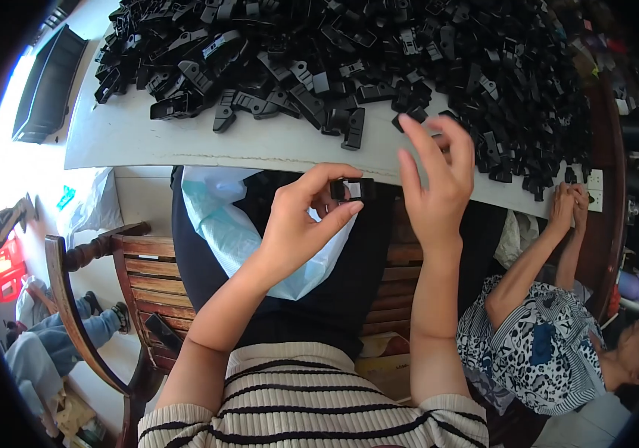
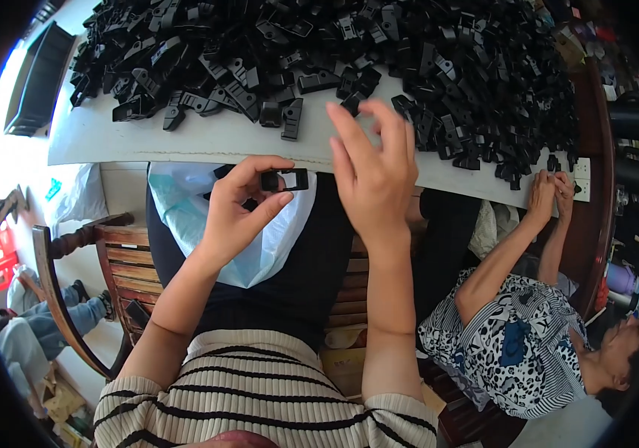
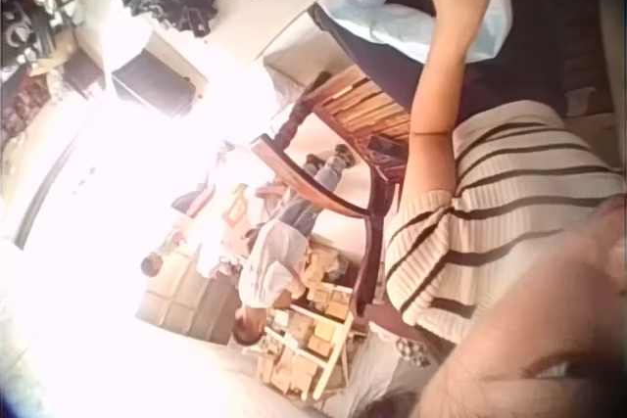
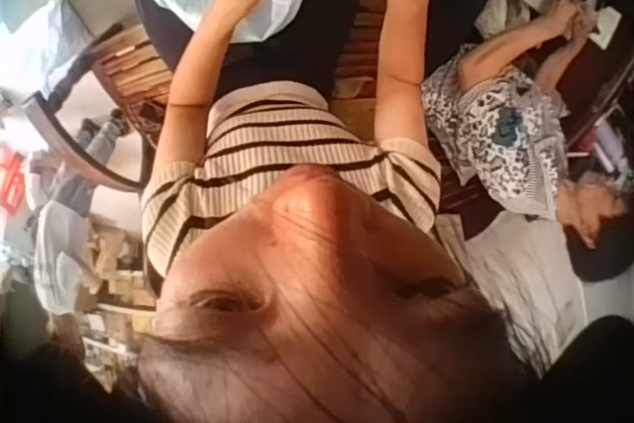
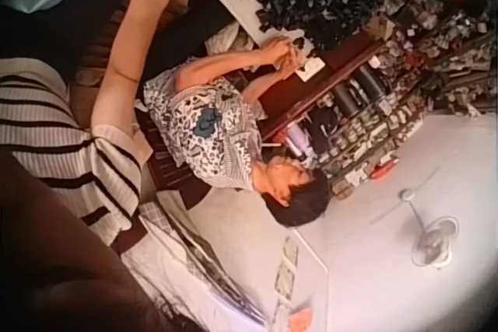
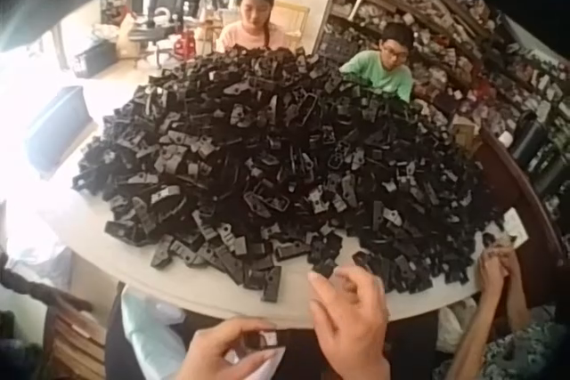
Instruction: The recorder is sorting and inspecting small black plastic components from a large pile on a table, placing selected pieces into a white bag.
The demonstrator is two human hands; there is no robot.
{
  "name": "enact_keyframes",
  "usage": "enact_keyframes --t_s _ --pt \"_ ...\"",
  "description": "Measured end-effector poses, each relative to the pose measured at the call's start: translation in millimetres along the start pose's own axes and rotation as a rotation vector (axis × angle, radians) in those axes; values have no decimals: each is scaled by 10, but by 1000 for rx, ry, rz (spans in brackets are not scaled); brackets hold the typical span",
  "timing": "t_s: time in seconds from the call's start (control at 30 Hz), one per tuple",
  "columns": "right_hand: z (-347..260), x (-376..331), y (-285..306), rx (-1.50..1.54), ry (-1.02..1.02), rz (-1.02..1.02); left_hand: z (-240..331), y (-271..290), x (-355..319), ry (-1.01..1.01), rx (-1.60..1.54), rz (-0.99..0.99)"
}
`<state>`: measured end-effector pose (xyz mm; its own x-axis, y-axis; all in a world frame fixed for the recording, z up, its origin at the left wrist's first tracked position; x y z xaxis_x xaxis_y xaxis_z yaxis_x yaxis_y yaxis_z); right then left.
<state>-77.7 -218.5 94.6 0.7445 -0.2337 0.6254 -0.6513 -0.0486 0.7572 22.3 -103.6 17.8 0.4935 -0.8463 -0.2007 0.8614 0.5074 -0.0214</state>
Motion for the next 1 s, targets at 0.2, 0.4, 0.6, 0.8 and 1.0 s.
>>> enact_keyframes --t_s 0.2,0.4,0.6,0.8,1.0 --pt "478 -62 -176 -225 -71 15 -47 86 -65 14 33 15" --pt "383 173 -393 -416 -4 -78 -84 27 -97 37 34 -25" --pt "429 158 -443 -511 -62 -60 -98 30 -117 62 36 -32" --pt "404 203 -416 -449 26 60 -76 19 -136 50 30 -53" --pt "-19 190 4 124 -17 200 -142 68 -123 66 19 -72"
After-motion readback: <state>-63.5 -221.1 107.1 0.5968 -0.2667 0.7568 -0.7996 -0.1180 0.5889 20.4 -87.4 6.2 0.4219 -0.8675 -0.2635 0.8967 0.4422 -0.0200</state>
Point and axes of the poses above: each hand's wrist, its own x-axis towards the middle knuckle, its own y-axis out of the back of the hand, z = x × y, the point moved 8 cm from there along x, towards the middle knuckle, and after that the axes turned 15 degrees about y, right-handed, at the moved point
